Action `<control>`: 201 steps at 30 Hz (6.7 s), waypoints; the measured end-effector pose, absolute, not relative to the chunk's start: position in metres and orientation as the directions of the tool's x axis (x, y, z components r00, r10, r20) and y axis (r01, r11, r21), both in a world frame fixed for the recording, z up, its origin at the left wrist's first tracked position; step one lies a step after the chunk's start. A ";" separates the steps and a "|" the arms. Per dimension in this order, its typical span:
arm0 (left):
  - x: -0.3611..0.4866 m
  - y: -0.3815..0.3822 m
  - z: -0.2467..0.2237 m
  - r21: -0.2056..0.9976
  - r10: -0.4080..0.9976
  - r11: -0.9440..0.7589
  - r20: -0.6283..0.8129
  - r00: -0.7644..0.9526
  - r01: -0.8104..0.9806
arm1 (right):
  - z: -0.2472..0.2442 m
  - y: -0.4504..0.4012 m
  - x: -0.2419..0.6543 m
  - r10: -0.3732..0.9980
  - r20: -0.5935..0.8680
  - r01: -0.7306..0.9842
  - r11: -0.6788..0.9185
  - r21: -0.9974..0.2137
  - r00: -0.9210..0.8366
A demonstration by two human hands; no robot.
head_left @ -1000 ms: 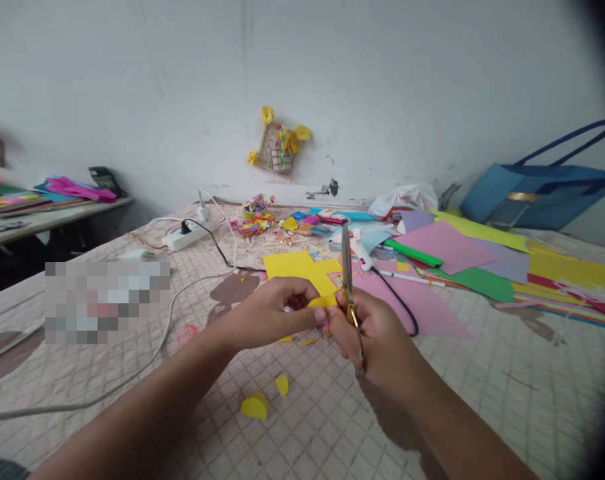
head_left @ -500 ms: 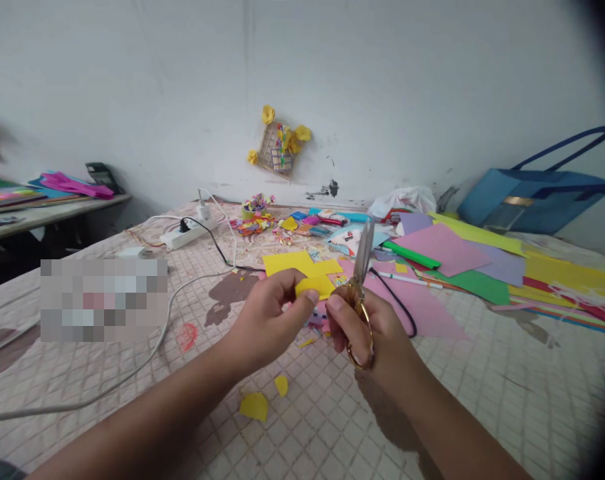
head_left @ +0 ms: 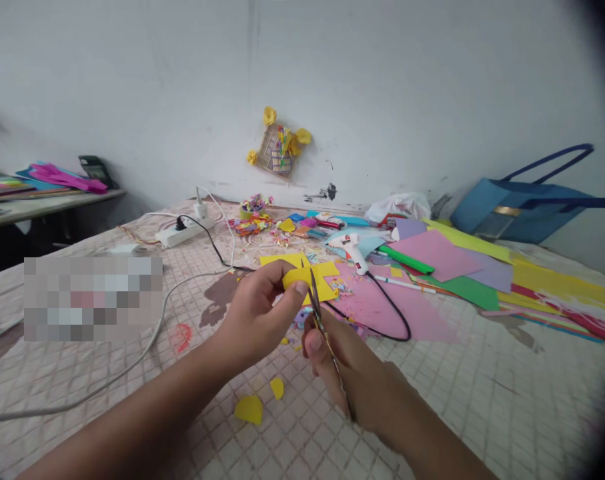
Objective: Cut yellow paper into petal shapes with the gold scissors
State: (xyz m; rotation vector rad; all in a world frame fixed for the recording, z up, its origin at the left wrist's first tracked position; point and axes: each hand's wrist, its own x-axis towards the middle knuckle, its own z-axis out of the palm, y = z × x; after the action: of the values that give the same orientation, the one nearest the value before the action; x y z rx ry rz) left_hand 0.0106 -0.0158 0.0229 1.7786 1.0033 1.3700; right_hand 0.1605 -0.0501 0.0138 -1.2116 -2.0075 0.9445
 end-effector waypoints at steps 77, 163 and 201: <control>-0.003 0.001 0.031 0.788 0.849 -0.500 0.362 0.385 0.360 | 0.000 -0.036 0.165 0.877 0.165 0.515 0.407 -0.755 -0.452; -0.010 0.006 0.033 0.808 0.840 -0.487 0.327 0.433 0.333 | -0.008 -0.026 0.168 0.868 0.125 0.559 0.413 -0.719 -0.480; -0.023 0.011 0.042 0.807 0.779 -0.433 0.111 0.617 0.401 | 0.031 -0.036 0.180 0.820 -0.042 0.608 0.388 -0.692 -0.570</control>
State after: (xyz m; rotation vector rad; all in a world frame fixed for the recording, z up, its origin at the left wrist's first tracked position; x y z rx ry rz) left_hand -0.0229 0.0106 0.0417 2.0619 0.9253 0.6182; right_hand 0.1803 -0.0365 0.0313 -1.2501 -2.3431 0.9734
